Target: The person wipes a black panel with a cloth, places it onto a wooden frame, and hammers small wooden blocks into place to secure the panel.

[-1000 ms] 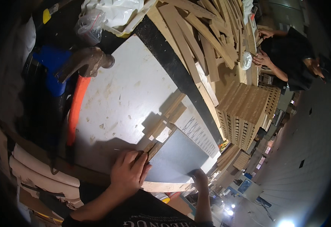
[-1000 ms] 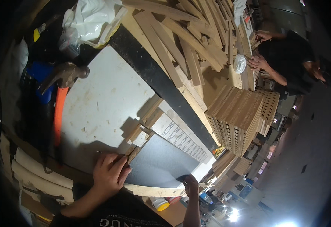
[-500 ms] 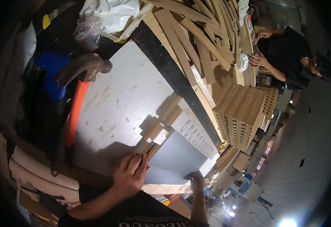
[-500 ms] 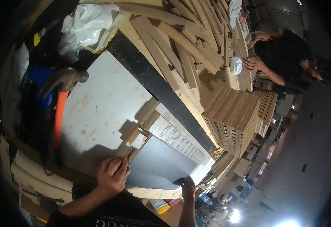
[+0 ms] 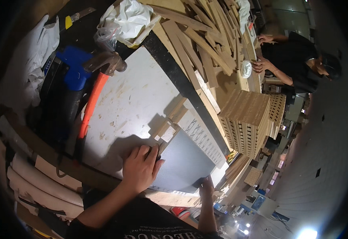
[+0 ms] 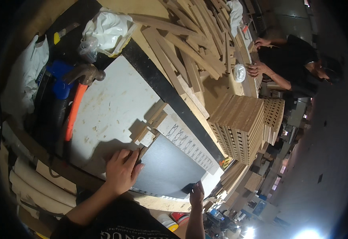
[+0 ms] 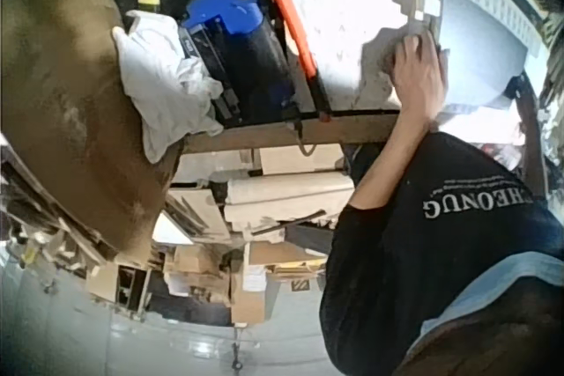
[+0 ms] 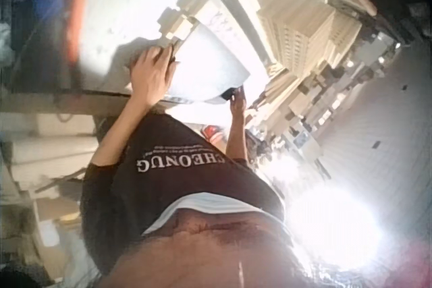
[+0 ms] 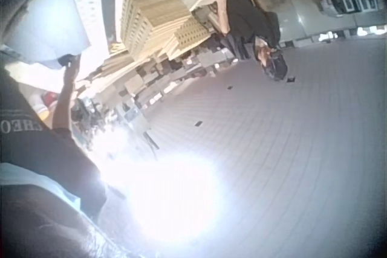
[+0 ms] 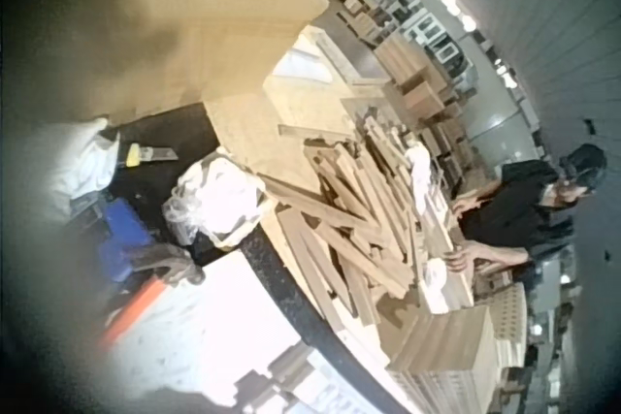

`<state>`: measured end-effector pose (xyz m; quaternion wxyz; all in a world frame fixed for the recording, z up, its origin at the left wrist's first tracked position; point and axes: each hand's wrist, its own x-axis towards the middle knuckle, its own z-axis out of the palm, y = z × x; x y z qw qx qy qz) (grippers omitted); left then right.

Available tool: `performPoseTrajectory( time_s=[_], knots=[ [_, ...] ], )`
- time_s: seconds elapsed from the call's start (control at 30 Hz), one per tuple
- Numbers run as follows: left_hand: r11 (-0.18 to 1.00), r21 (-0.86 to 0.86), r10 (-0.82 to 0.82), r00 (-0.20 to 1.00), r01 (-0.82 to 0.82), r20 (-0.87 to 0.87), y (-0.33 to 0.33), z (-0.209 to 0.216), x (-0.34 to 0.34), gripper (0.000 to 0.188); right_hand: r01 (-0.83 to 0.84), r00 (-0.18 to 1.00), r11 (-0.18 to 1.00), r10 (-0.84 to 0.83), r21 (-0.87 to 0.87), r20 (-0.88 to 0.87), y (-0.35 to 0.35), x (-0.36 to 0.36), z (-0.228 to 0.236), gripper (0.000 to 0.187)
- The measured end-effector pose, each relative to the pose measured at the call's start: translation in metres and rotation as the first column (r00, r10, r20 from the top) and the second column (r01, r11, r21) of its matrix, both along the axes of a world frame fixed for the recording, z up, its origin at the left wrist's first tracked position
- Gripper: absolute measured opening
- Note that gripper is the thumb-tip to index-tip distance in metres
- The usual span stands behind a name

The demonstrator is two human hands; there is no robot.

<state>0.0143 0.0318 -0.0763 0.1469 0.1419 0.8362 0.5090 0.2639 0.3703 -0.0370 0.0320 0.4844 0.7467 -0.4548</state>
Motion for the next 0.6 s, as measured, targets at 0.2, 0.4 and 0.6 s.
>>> performPoseTrajectory(
  time_s=[0.2, 0.4, 0.6],
  knots=[
    [0.999, -0.045, 0.015, 0.997, -0.018, -0.079, 0.003, 0.001, 0.000, 0.041, -0.107, 0.980, 0.986, 0.083, 0.127, 0.180, -0.010, -0.011, 0.005, 0.049],
    [0.987, -0.158, -0.038, 0.994, 0.022, -0.101, 0.005, 0.007, -0.001, 0.040, 0.218, 0.975, 0.975, -0.219, 0.041, 0.024, -0.032, -0.037, 0.010, 0.050],
    [0.966, -0.255, -0.082, 0.979, 0.032, -0.187, 0.009, 0.003, 0.007, 0.039, 0.117, 0.978, 0.989, -0.130, -0.087, -0.161, -0.026, -0.030, 0.009, 0.047]
  ],
)
